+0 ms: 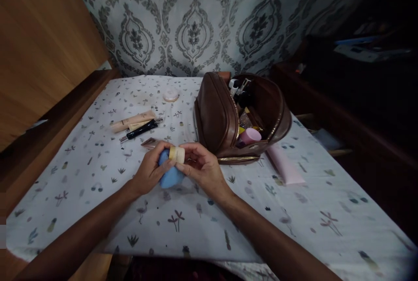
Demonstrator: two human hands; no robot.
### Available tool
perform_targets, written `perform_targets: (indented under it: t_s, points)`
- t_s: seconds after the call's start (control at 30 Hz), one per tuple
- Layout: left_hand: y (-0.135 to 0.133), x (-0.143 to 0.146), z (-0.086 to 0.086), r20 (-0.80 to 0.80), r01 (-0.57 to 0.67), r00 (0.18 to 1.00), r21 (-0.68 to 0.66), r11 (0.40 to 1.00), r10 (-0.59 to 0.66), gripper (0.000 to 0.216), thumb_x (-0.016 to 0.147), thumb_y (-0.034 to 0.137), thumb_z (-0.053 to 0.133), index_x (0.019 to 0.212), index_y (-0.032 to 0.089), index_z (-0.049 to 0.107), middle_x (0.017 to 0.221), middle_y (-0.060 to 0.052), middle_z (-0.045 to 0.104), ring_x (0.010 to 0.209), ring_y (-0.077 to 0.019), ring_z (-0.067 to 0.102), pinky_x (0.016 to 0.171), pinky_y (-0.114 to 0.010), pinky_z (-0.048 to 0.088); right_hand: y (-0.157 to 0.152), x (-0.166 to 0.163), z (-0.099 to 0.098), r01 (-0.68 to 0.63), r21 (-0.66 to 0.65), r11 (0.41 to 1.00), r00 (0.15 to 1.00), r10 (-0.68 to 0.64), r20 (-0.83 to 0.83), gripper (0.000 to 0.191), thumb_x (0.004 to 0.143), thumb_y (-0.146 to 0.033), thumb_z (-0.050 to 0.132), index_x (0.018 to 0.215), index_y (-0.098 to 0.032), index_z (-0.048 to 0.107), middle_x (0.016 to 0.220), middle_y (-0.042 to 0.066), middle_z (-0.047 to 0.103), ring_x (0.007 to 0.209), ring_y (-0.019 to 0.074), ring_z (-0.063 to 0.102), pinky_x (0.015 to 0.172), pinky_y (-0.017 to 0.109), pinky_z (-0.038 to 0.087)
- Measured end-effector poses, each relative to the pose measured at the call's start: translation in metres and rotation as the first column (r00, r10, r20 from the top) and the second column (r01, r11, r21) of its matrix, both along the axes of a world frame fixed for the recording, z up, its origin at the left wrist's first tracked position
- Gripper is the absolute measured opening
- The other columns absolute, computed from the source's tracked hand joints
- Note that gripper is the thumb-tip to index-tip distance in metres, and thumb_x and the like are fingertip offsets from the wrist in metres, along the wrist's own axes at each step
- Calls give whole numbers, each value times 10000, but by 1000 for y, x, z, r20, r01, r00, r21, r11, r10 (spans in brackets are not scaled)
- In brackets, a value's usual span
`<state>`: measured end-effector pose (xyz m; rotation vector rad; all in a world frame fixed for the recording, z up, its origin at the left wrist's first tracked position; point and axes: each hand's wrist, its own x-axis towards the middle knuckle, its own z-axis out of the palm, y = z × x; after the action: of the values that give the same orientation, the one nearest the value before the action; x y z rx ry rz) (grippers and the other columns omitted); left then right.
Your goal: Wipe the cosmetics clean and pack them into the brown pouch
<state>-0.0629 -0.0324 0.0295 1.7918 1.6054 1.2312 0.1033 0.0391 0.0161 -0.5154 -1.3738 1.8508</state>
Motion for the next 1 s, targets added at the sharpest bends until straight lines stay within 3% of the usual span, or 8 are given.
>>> perform_targets:
  t_s: [0.2,0.33,0.47,0.57,0.8,1.0]
  points:
    - [1,-5,-4,-74,34,997,73,997,-29,360,942,472,562,1197,218,571,1038,-49,661,920,-203,610,838,-317,474,0,-1,-2,-66,-85,994,998,66,0,403,738,-476,814,987,-223,624,787,-21,651,670,126,622,592,254,495]
    - [0,-7,-4,-155,70,987,140,988,-48,321,952,409,569,1225,239,561,1033,-46,655,913,-196,611,831,-309,481,0,1,-1,-111,-134,985,994,111,-9,408,746,-493,804,968,-205,620,765,-29,636,615,107,612,555,234,477]
    - [-1,-10,8,-288,121,956,208,970,-58,341,964,357,555,1292,262,547,1012,-55,651,864,-194,625,775,-303,512,-2,1,2,-156,-178,972,988,153,-33,459,704,-512,827,977,-214,609,804,-23,647,644,108,613,542,214,466]
    - [-3,-14,22,-410,192,909,239,952,-80,416,956,317,564,1370,310,535,1083,-79,657,970,-227,649,795,-310,544,-3,4,7,-164,-162,973,986,163,-23,493,644,-527,855,939,-223,603,825,-26,630,686,107,581,552,201,458]
    - [-9,-18,35,-570,266,812,175,948,-123,505,914,433,567,1416,409,523,1184,-66,694,1004,-262,696,755,-345,632,0,41,38,-216,-4,976,971,215,105,419,628,-457,868,892,-213,653,807,-30,617,691,102,524,625,224,444]
    - [15,5,50,-568,367,806,257,894,-168,552,891,431,575,1436,429,492,1119,-37,736,925,-283,710,653,-404,646,9,88,67,-227,-54,972,973,229,31,336,701,-299,830,1008,-248,703,833,-36,650,719,97,561,710,235,478]
